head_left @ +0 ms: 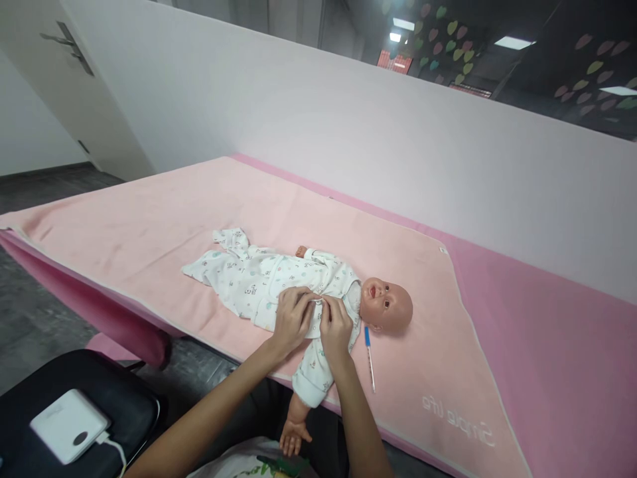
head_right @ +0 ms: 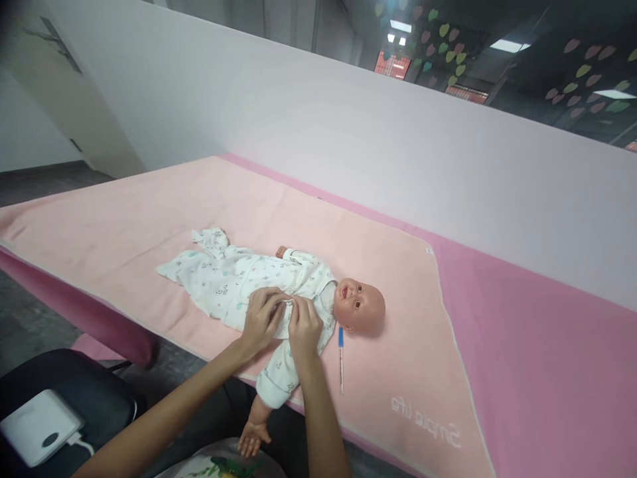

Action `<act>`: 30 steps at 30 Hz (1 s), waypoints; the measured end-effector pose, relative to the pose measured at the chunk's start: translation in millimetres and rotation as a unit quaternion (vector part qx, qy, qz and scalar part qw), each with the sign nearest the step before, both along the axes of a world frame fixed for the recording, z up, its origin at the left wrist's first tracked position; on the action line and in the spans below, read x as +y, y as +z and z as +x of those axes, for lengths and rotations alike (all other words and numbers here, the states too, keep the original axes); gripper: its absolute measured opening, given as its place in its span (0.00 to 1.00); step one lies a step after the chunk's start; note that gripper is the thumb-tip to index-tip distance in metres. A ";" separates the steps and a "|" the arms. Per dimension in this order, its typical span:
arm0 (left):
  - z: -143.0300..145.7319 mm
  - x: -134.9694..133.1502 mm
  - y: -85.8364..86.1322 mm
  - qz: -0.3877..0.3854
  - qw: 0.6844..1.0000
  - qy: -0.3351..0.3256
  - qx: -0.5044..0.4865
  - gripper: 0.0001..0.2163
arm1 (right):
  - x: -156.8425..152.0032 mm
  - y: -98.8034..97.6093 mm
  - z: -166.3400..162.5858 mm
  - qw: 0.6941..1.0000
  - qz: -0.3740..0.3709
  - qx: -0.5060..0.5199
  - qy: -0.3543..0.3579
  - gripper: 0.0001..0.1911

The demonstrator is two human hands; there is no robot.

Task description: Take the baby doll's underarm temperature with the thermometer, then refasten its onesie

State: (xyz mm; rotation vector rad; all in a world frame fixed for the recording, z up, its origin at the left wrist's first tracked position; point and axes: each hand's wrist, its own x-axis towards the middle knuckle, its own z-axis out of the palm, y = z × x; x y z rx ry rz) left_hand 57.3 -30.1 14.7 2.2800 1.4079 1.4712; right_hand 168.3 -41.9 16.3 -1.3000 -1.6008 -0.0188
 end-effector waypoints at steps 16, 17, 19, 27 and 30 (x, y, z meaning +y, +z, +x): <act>0.0 -2.0 2.0 -0.003 1.000 0.021 -0.017 0.07 | -1.6 -1.1 -0.9 1.000 0.018 0.005 -0.006 0.10; -0.3 -2.5 1.2 0.017 0.999 0.030 -0.028 0.07 | -1.4 -1.3 -0.7 1.000 0.017 0.010 -0.010 0.10; -0.5 -3.0 0.4 0.051 0.997 0.054 -0.037 0.06 | -1.1 -1.4 -0.3 1.000 0.015 0.017 -0.014 0.11; 2.7 -0.7 4.1 0.051 0.996 0.077 0.022 0.05 | -1.1 0.7 -0.3 1.000 0.010 0.025 -0.011 0.12; 2.1 -0.4 3.2 0.049 0.996 0.074 0.029 0.06 | -1.6 1.3 -0.5 1.000 0.005 0.025 -0.013 0.12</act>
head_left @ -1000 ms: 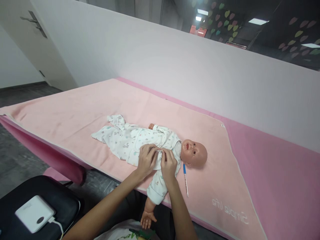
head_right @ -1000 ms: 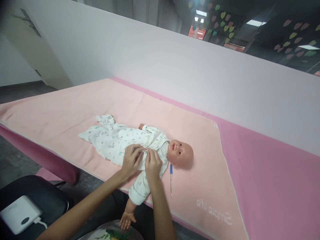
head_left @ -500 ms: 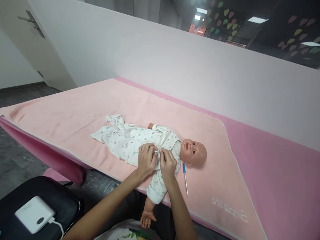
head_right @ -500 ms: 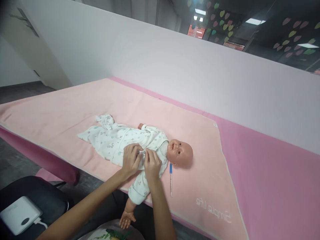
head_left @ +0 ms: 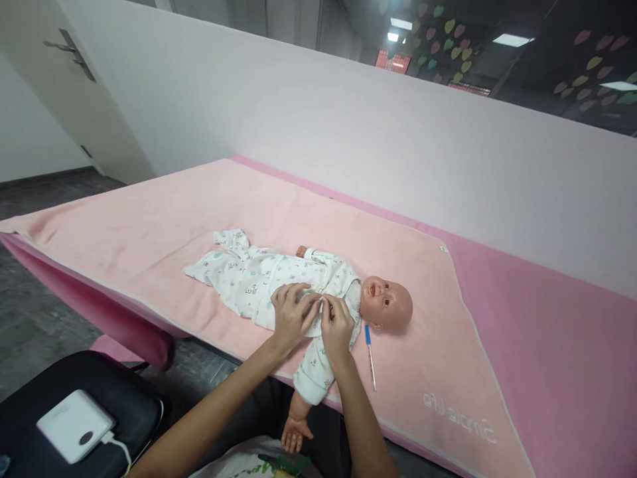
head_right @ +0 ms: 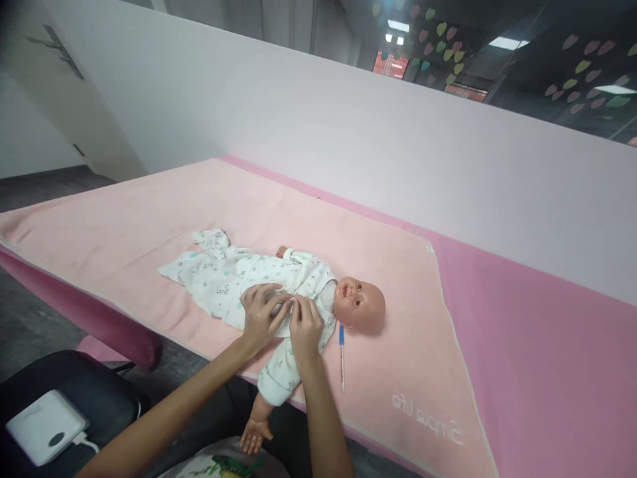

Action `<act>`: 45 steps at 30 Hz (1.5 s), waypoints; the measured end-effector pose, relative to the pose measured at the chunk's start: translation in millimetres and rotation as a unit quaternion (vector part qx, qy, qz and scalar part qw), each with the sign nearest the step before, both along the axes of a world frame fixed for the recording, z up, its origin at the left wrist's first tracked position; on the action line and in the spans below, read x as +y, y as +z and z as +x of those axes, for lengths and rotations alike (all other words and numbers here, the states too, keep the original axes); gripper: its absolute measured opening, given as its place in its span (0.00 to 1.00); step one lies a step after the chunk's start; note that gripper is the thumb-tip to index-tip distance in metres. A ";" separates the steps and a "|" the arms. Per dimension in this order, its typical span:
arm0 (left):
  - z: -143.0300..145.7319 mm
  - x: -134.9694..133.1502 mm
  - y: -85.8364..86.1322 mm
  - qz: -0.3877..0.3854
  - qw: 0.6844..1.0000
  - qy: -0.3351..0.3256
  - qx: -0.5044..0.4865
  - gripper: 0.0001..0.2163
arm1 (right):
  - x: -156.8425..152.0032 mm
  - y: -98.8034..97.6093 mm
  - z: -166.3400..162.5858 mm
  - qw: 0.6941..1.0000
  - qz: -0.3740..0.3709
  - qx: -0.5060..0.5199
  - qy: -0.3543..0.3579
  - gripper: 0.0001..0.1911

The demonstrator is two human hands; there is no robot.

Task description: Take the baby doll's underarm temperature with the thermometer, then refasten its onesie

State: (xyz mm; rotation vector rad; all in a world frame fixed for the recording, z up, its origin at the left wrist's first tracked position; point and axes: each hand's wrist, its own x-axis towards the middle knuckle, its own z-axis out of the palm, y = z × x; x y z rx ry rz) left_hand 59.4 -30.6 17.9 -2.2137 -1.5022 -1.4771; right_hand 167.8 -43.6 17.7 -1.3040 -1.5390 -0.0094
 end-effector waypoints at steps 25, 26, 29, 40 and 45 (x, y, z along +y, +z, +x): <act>2.0 1.4 2.6 -0.047 0.999 -0.024 -0.004 0.06 | 2.4 -2.6 0.7 0.999 0.032 0.019 -0.029 0.11; 1.2 1.3 3.6 -0.049 0.998 -0.027 0.003 0.07 | 2.6 -3.2 1.4 0.998 0.039 0.008 -0.038 0.11; -7.5 1.0 4.5 -0.057 0.997 -0.041 0.013 0.09 | 1.4 -4.7 3.1 0.990 0.072 -0.094 -0.079 0.11; -55.1 4.0 -1.3 -0.093 0.991 -0.062 -0.067 0.08 | 1.9 12.7 -35.5 0.953 0.000 -0.304 0.014 0.11; -54.8 4.4 -0.8 -0.103 0.988 -0.037 -0.112 0.10 | 6.4 11.0 -45.0 0.951 -0.056 -0.299 -0.056 0.11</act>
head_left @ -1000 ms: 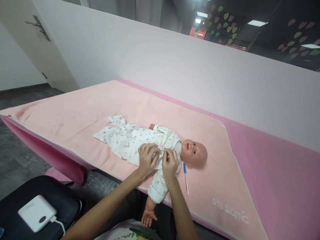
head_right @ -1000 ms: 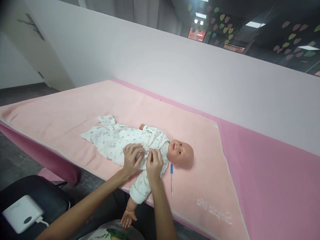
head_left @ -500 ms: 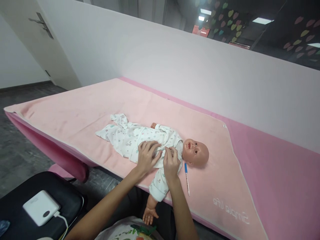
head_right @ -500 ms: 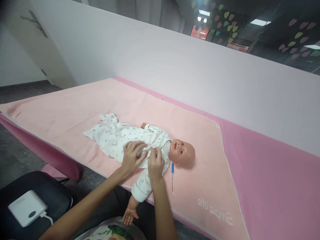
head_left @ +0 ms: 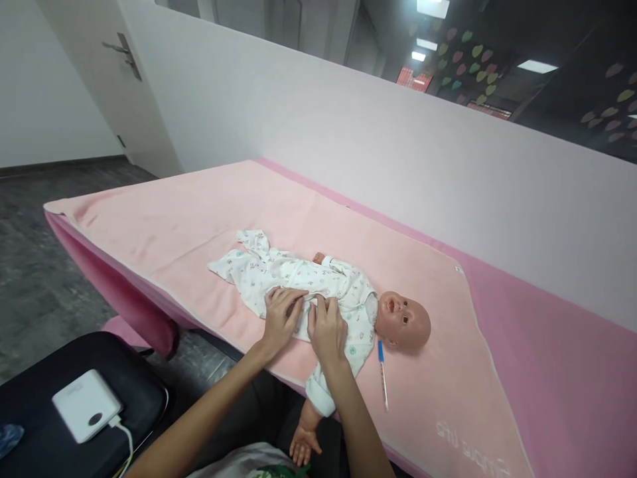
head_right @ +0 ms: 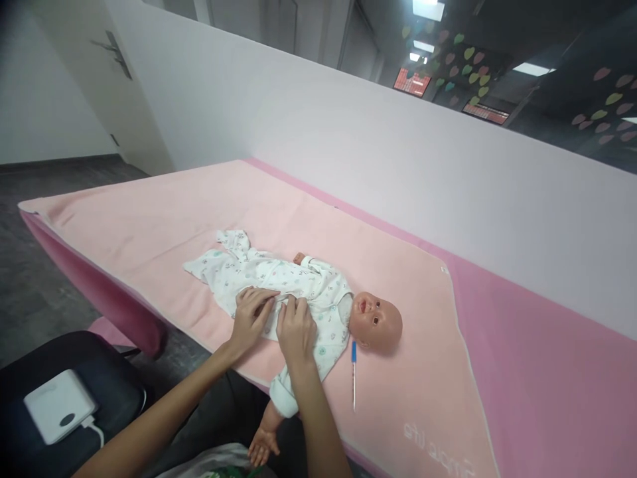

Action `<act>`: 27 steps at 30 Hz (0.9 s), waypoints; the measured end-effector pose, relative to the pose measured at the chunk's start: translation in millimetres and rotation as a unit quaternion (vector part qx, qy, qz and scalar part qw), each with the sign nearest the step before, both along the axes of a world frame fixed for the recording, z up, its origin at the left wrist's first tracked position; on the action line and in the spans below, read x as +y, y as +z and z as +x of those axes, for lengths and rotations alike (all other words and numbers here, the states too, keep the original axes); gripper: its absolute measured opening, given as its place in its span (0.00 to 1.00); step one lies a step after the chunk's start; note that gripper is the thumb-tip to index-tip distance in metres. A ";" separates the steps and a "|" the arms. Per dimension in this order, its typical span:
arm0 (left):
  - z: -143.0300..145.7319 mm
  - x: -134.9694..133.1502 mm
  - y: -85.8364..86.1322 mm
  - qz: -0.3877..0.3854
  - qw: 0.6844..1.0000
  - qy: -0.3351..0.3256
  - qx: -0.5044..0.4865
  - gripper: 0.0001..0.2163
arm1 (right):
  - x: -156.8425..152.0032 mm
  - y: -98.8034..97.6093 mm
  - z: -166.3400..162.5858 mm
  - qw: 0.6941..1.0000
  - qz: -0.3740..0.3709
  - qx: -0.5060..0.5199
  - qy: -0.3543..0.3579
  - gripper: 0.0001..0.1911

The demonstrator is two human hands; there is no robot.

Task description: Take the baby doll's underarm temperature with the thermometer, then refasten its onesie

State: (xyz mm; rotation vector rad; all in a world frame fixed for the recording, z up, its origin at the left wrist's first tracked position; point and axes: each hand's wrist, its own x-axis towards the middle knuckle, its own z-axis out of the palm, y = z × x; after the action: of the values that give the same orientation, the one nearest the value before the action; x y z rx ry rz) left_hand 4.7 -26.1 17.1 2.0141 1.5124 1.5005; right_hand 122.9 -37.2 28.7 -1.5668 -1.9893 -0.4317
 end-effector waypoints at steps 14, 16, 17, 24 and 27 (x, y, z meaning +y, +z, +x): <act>-1.4 -4.0 4.1 -0.027 1.000 -0.010 -0.006 0.11 | -2.6 -12.2 11.2 0.979 0.085 0.144 0.121 0.06; -2.0 -4.2 4.1 -0.028 1.000 -0.002 -0.010 0.11 | -2.5 -13.4 13.1 0.972 0.098 0.153 0.148 0.07; -2.4 -3.9 3.5 -0.028 1.000 0.002 -0.013 0.11 | -2.5 -13.7 13.7 0.969 0.100 0.158 0.160 0.08; 2.7 -7.4 5.6 0.028 0.999 0.040 -0.012 0.10 | -1.8 -15.3 14.2 0.959 0.104 0.192 0.183 0.10; 12.0 -31.3 42.1 0.116 0.993 0.002 -0.029 0.09 | -1.5 -17.0 14.9 0.963 0.093 0.187 0.172 0.09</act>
State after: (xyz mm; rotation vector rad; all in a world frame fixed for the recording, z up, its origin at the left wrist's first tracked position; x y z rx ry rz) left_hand 16.7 -57.5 59.2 2.0695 1.3773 1.7937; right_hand 137.8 -38.6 11.7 -1.0657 -1.8140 -0.1610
